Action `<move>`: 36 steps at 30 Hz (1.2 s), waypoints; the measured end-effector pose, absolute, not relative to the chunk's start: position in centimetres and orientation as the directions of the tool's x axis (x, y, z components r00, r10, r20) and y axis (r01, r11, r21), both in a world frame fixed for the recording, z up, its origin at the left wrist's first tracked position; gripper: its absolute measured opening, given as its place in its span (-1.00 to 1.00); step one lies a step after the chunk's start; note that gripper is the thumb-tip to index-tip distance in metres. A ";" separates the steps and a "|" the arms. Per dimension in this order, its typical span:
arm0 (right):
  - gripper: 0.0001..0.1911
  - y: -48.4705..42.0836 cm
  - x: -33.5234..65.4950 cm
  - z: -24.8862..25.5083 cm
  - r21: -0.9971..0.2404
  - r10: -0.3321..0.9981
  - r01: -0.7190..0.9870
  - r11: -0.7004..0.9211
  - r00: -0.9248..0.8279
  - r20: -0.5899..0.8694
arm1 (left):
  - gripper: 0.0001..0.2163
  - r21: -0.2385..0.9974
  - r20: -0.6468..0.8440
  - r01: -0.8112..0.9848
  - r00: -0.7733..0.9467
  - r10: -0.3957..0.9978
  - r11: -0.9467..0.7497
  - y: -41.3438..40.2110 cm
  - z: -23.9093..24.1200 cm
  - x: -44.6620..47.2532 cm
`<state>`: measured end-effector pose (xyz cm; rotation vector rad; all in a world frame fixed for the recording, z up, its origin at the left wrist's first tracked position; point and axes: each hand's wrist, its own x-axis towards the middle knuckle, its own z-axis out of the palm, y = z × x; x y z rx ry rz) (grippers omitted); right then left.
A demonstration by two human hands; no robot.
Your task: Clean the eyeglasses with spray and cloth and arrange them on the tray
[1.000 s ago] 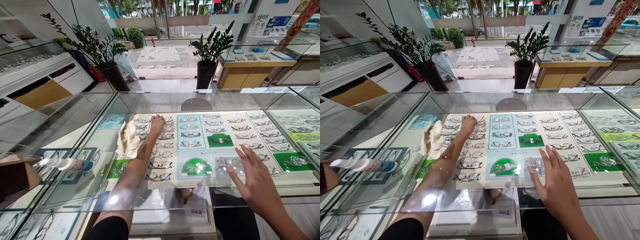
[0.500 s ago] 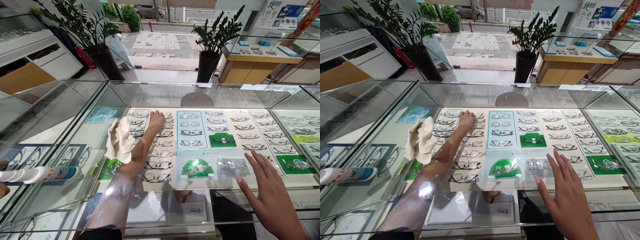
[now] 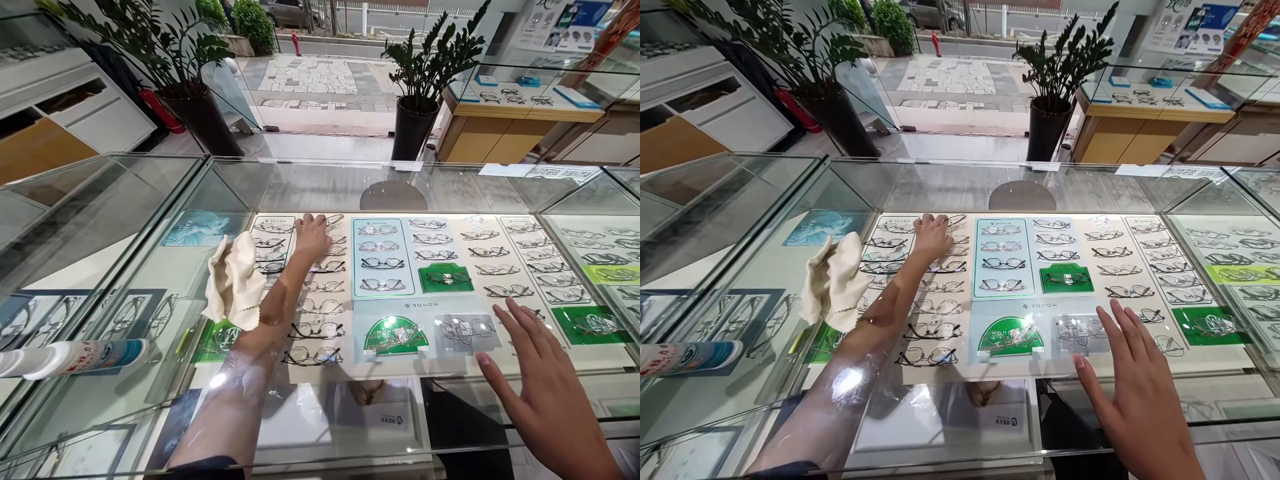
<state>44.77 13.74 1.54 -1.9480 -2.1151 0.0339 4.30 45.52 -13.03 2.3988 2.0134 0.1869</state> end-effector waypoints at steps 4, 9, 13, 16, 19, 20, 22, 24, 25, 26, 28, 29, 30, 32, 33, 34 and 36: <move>-0.28 13.8 44.7 1.6 -0.199 0.983 0.975 0.098 -0.063 0.174 | -0.54 0.093 0.069 0.975 0.195 0.978 -0.201 45.8 -13.7 4.8; -0.27 13.7 44.7 1.6 -0.194 0.984 0.977 0.089 -0.056 0.170 | -0.53 0.123 0.048 0.969 0.208 0.977 -0.212 45.9 -14.6 4.8; -0.27 13.7 44.9 1.5 -0.197 0.984 0.976 0.093 -0.060 0.169 | -0.53 0.141 0.035 0.964 0.222 0.974 -0.225 45.9 -14.7 4.7; -0.27 13.7 44.9 1.5 -0.198 0.984 0.976 0.093 -0.060 0.168 | -0.52 0.151 0.021 0.962 0.226 0.974 -0.226 45.9 -14.6 4.7; -0.27 13.7 44.8 1.5 -0.197 0.983 0.976 0.096 -0.061 0.176 | -0.50 0.156 0.013 0.964 0.216 0.976 -0.215 46.0 -14.3 4.8; -0.27 13.7 44.8 1.5 -0.197 0.982 0.976 0.097 -0.062 0.178 | -0.49 0.157 0.015 0.966 0.208 0.978 -0.208 46.1 -14.3 4.8; -0.27 13.7 44.8 1.5 -0.196 0.982 0.976 0.097 -0.061 0.179 | -0.48 0.156 0.015 0.969 0.193 0.981 -0.193 46.2 -14.2 5.0; -0.27 13.7 44.8 1.5 -0.195 0.983 0.976 0.094 -0.060 0.174 | -0.49 0.156 0.005 0.971 0.185 0.983 -0.183 46.1 -14.2 5.1; -0.27 13.7 44.8 1.5 -0.194 0.983 0.976 0.094 -0.060 0.173 | -0.49 0.156 -0.005 0.971 0.184 0.983 -0.181 46.1 -14.3 5.1; -0.27 13.7 44.8 1.5 -0.194 0.983 0.977 0.093 -0.059 0.173 | -0.48 0.156 -0.014 0.971 0.185 0.983 -0.180 46.0 -14.4 5.1; -0.27 13.7 44.8 1.5 -0.194 0.983 0.977 0.093 -0.059 0.173 | -0.44 0.157 -0.027 0.971 0.189 0.982 -0.183 45.8 -14.7 5.1; -0.27 13.7 44.8 1.5 -0.195 0.983 0.977 0.092 -0.058 0.173 | -0.43 0.158 -0.030 0.970 0.191 0.981 -0.184 45.8 -14.8 5.0; -0.27 13.7 44.8 1.4 -0.195 0.983 0.977 0.090 -0.057 0.173 | -0.43 0.160 -0.030 0.970 0.192 0.981 -0.185 45.7 -14.8 5.0; -0.27 13.7 44.9 1.4 -0.193 0.983 0.977 0.090 -0.057 0.172 | -0.44 0.164 -0.026 0.969 0.189 0.982 -0.182 45.6 -14.8 4.9; -0.27 13.7 44.9 1.3 -0.190 0.983 0.977 0.093 -0.059 0.173 | -0.45 0.166 -0.024 0.970 0.186 0.982 -0.179 45.4 -14.7 4.9; -0.27 13.7 45.0 1.3 -0.187 0.983 0.978 0.097 -0.064 0.174 | -0.46 0.166 -0.024 0.970 0.182 0.983 -0.176 45.2 -14.5 4.9; -0.27 13.8 45.1 1.2 -0.181 0.982 0.978 0.104 -0.071 0.176 | -0.49 0.189 0.019 0.967 0.169 0.985 -0.170 44.3 -14.0 5.3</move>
